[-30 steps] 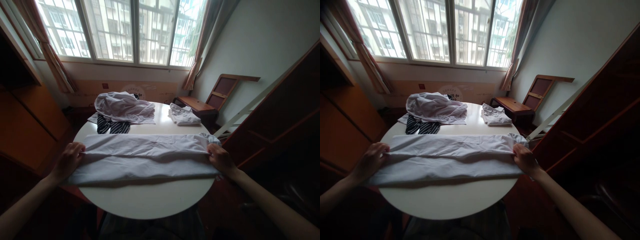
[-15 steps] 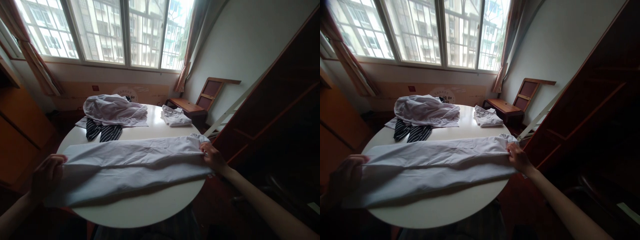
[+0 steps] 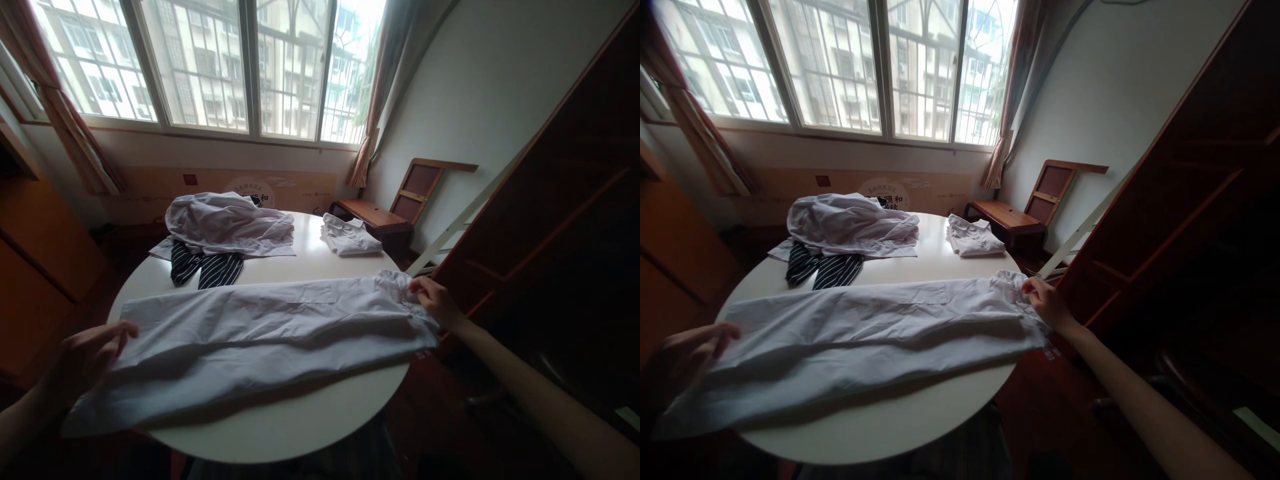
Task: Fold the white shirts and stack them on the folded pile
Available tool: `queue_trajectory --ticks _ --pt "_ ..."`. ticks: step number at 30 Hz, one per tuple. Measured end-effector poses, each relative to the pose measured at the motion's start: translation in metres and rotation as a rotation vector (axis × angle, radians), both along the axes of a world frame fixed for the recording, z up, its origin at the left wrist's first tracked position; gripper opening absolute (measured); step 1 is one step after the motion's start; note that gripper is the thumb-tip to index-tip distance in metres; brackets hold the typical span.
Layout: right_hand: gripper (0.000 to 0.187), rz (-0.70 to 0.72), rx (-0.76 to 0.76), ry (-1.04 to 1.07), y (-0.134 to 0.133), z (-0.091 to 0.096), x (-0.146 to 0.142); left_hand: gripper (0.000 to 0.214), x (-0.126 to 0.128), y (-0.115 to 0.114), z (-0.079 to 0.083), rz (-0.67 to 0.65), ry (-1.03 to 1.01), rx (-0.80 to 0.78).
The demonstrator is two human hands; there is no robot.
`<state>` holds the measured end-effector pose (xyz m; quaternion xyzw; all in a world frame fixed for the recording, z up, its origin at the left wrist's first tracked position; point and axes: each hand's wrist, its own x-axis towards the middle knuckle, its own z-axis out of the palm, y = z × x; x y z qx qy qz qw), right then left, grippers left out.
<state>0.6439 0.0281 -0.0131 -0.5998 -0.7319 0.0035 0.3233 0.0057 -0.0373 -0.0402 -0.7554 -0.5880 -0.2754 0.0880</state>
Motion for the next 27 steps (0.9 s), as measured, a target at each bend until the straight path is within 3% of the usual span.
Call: queue_trajectory --ticks 4,7,9,13,18,21,24,25,27 --pt "0.021 -0.227 -0.205 0.145 0.040 0.013 -0.012 0.029 0.035 0.011 0.016 -0.197 0.038 0.054" --pt "0.029 -0.262 -0.408 0.203 0.066 0.013 -0.025 0.051 0.069 0.016 0.009 -0.395 0.138 -0.059" --pt "0.027 -0.305 -0.484 0.327 0.078 0.011 -0.031 0.054 0.081 0.018 -0.002 -0.460 0.184 -0.156" --pt "0.023 -0.371 -0.553 0.596 0.088 0.006 -0.036 0.040 0.079 0.019 -0.018 -0.475 0.120 -0.246" --pt "0.018 -0.383 -0.593 0.651 0.089 0.003 -0.041 0.040 0.075 0.016 -0.013 -0.490 0.070 -0.301" --pt "0.018 -0.392 -0.538 0.619 0.085 0.002 -0.041 0.040 0.073 0.012 -0.008 -0.448 0.079 -0.281" --pt "0.022 -0.378 -0.291 0.373 0.071 0.004 -0.039 0.042 0.056 0.008 -0.006 -0.372 0.103 -0.232" --pt "0.025 -0.317 -0.179 0.255 0.063 0.004 -0.040 0.042 0.047 0.006 -0.005 -0.337 0.112 -0.215" --pt "0.033 -0.053 0.004 0.043 0.042 0.006 -0.045 0.042 0.029 0.002 -0.004 -0.256 0.126 -0.200"
